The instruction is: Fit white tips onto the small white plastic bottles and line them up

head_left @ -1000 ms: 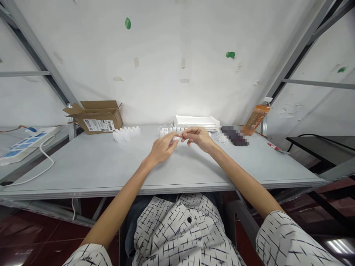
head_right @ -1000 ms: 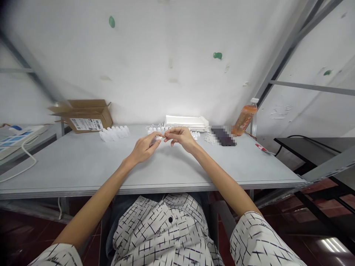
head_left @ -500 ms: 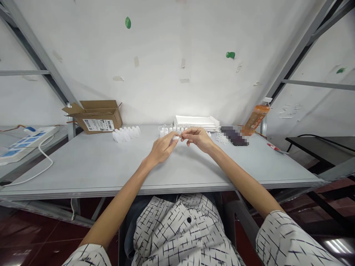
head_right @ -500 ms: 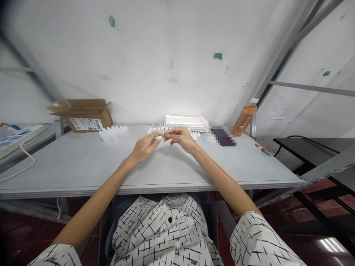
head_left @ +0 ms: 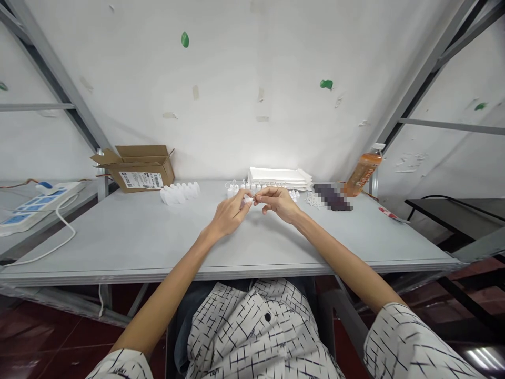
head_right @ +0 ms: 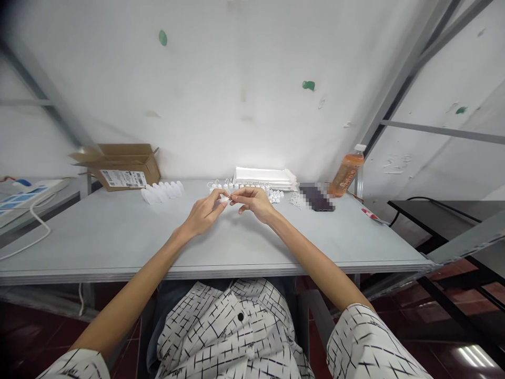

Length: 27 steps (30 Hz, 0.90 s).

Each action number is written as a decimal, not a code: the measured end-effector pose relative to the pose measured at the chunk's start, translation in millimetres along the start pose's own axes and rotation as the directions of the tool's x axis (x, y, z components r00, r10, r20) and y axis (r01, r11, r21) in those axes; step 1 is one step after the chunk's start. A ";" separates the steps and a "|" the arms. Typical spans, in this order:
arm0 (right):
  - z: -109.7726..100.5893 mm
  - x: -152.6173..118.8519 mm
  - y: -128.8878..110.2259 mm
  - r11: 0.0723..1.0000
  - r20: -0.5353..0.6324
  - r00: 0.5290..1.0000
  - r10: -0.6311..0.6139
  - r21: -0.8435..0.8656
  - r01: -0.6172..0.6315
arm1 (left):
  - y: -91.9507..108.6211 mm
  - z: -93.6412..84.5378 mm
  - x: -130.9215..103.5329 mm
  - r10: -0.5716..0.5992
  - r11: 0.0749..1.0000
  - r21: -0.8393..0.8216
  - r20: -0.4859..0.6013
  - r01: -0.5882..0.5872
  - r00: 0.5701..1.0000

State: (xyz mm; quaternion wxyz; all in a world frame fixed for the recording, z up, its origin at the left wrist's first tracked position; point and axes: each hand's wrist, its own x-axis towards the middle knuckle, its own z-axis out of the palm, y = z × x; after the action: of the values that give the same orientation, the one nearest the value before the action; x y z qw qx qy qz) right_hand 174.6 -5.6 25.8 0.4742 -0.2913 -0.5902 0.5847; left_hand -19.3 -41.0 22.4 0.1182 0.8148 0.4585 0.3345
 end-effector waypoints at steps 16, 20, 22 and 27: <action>-0.5 4.0 16.6 0.999 -0.021 0.999 -0.032 -0.044 0.032 | -7.6 4.3 -2.1 0.039 0.999 -0.036 -0.037 -0.041 0.999; -0.2 4.7 15.9 0.997 -0.029 0.999 -0.040 -0.069 0.038 | -7.3 4.0 -2.0 0.042 0.998 -0.035 -0.043 -0.043 0.998; -0.5 4.0 13.1 0.995 -0.022 0.998 -0.054 -0.083 0.052 | -6.1 3.9 -1.5 0.046 0.998 -0.041 -0.042 -0.048 0.998; -2.1 1.5 5.1 0.990 0.018 0.995 -0.093 -0.104 0.095 | -3.1 4.0 -0.2 0.039 0.998 -0.041 -0.061 -0.042 0.997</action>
State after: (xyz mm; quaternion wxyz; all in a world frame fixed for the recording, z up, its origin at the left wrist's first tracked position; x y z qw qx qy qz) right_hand 174.8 -2.7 20.9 0.4815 -0.2836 -0.6362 0.5320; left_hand -18.8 -39.1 17.7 0.1148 0.8107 0.4381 0.3710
